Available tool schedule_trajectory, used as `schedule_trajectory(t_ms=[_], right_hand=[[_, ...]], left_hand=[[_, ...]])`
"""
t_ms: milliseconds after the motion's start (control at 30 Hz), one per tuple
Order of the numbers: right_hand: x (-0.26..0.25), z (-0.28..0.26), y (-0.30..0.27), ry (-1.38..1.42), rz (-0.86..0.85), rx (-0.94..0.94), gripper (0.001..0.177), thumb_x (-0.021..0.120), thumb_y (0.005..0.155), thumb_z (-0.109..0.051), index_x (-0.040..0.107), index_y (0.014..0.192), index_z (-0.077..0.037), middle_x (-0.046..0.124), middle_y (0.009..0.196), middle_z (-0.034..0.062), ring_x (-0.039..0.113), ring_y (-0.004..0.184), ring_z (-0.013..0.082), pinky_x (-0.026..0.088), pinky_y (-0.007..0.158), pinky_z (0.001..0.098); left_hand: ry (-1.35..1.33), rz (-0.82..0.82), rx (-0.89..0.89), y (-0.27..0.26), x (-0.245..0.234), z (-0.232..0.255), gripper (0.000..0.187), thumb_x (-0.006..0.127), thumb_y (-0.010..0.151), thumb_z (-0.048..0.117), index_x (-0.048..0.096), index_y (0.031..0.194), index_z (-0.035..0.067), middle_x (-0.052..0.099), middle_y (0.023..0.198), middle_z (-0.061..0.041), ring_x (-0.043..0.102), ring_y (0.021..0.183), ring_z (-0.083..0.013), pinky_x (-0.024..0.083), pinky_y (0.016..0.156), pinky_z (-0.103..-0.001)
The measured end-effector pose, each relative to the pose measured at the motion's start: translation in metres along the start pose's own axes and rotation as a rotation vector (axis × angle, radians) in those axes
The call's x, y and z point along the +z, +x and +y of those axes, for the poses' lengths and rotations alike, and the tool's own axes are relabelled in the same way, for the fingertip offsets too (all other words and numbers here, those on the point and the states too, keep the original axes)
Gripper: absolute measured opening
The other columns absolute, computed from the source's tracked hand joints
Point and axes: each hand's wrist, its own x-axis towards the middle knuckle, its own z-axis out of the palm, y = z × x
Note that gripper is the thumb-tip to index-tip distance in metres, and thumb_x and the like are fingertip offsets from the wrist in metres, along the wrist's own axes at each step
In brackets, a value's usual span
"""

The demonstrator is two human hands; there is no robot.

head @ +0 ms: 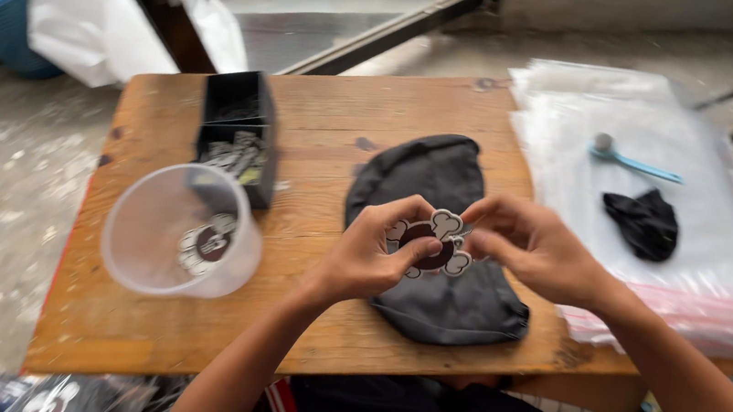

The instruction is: The person places a black bag into a clear plastic bag and seals it. They then brush the bag with a small brush, attach a decorative charm to the zipper, and place the bag into a basket. Finally, they wipe a plastic bag with a cloth and pack another bag into it.

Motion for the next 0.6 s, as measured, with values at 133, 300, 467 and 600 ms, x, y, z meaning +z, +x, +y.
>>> schedule_trajectory(t_ms=[133, 300, 467, 600], right_hand=[[-0.020, 0.057, -0.031, 0.283, 0.006, 0.191, 0.022, 0.056, 0.098, -0.007, 0.066, 0.115, 0.003, 0.076, 0.086, 0.0172, 0.075, 0.072, 0.0253, 0.064, 0.069, 0.0405], [-0.015, 0.068, -0.038, 0.588, 0.188, 0.231, 0.019, 0.059, 0.098, -0.004, 0.065, 0.111, 0.007, 0.062, 0.078, 0.0131, 0.040, 0.055, 0.0051, 0.031, 0.046, 0.0178], [-0.012, 0.078, -0.043, 0.577, 0.252, 0.089, 0.017, 0.062, 0.096, -0.001, 0.068, 0.109, 0.008, 0.064, 0.073, 0.0177, 0.039, 0.051, 0.0070, 0.031, 0.044, 0.0182], [-0.016, 0.079, -0.045, 0.479, 0.187, -0.041, 0.016, 0.066, 0.091, 0.002, 0.070, 0.105, 0.008, 0.069, 0.072, 0.0203, 0.048, 0.049, 0.0113, 0.041, 0.043, 0.0217]], left_hand=[[-0.056, -0.141, -0.081, 0.019, 0.039, -0.013, 0.007, 0.072, 0.089, 0.010, 0.069, 0.095, 0.012, 0.069, 0.072, -0.004, 0.057, 0.067, -0.0099, 0.049, 0.066, -0.028], [-0.132, -0.091, -0.114, 0.023, 0.049, -0.047, 0.008, 0.073, 0.090, 0.014, 0.071, 0.095, 0.009, 0.067, 0.071, -0.003, 0.053, 0.072, -0.0072, 0.047, 0.065, -0.026], [-0.087, -0.021, -0.121, 0.010, 0.047, -0.065, 0.006, 0.073, 0.090, 0.011, 0.071, 0.096, 0.009, 0.066, 0.071, -0.003, 0.053, 0.072, -0.0066, 0.047, 0.063, -0.024], [-0.165, -0.055, -0.110, 0.002, 0.058, -0.080, 0.007, 0.073, 0.090, 0.010, 0.071, 0.097, 0.008, 0.069, 0.069, -0.005, 0.055, 0.067, -0.0058, 0.050, 0.059, -0.022]])
